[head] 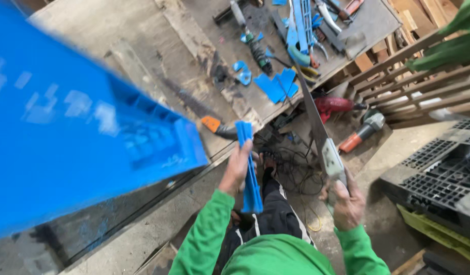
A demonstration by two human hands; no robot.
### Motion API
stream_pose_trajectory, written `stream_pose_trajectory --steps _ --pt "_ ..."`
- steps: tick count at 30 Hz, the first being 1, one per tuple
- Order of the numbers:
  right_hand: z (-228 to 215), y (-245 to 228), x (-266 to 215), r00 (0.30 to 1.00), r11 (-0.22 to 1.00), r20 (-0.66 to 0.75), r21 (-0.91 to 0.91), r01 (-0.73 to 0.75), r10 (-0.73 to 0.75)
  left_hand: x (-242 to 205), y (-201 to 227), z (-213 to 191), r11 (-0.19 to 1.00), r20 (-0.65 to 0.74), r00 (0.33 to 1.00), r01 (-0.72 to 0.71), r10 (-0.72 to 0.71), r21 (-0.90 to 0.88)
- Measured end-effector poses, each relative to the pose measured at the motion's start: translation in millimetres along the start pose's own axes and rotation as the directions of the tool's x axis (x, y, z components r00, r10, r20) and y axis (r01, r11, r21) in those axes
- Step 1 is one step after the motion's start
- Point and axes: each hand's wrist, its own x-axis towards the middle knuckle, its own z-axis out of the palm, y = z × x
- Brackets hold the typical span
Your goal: The person uses a chisel to pry and cut a blue plastic pallet, then uses a hammer to split a removed strip. They smooth the strip with an angle grinder and fit it back into the pallet structure.
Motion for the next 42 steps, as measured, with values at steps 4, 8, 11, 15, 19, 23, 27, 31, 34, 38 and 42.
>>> stream_pose_trajectory --steps 4,8,11,15,19,23,27,31,34,38,42 --pt "29 -6 105 0.991 0.992 0.062 0.048 0.116 -0.119 131 28 25 0.988 -0.188 0.978 -0.11 0.089 -0.107" --pt "31 -19 193 0.967 0.967 0.161 -0.125 0.22 -0.199 248 36 24 0.876 -0.27 0.834 -0.469 0.482 0.114" --pt "42 -24 247 0.92 0.818 0.227 -0.424 0.389 -0.32 311 49 27 0.94 -0.403 0.865 -0.34 0.299 -0.033" --pt "61 -21 316 0.824 0.514 0.439 -0.644 0.566 -0.359 319 73 23 0.99 -0.558 0.821 -0.058 0.12 0.128" --pt "77 6 381 0.727 0.276 0.594 -0.676 0.683 -0.344 261 102 20 0.958 -0.282 0.942 -0.235 0.183 -0.162" --pt "90 36 443 0.755 0.018 0.616 -0.772 0.635 -0.227 184 112 32 0.819 -0.027 0.988 -0.141 0.152 -0.556" --pt "93 39 465 0.732 0.012 0.64 -0.75 0.661 -0.233 133 101 41 0.73 0.034 0.99 -0.075 0.134 -0.679" --pt "109 11 409 0.596 0.061 0.699 -0.628 0.776 -0.394 94 87 43 0.653 0.144 0.972 -0.013 0.186 -0.758" --pt "132 -6 322 0.679 0.588 0.668 -0.429 0.686 -0.305 71 80 42 0.7 0.18 0.974 0.033 0.138 -0.713" --pt "164 1 216 0.748 0.904 0.535 -0.079 -0.42 0.394 38 60 34 0.744 0.281 0.956 0.126 0.086 -0.656" --pt "177 -1 154 0.742 0.878 0.556 0.045 -0.476 0.374 -12 41 17 0.837 0.318 0.948 0.156 0.022 -0.524"
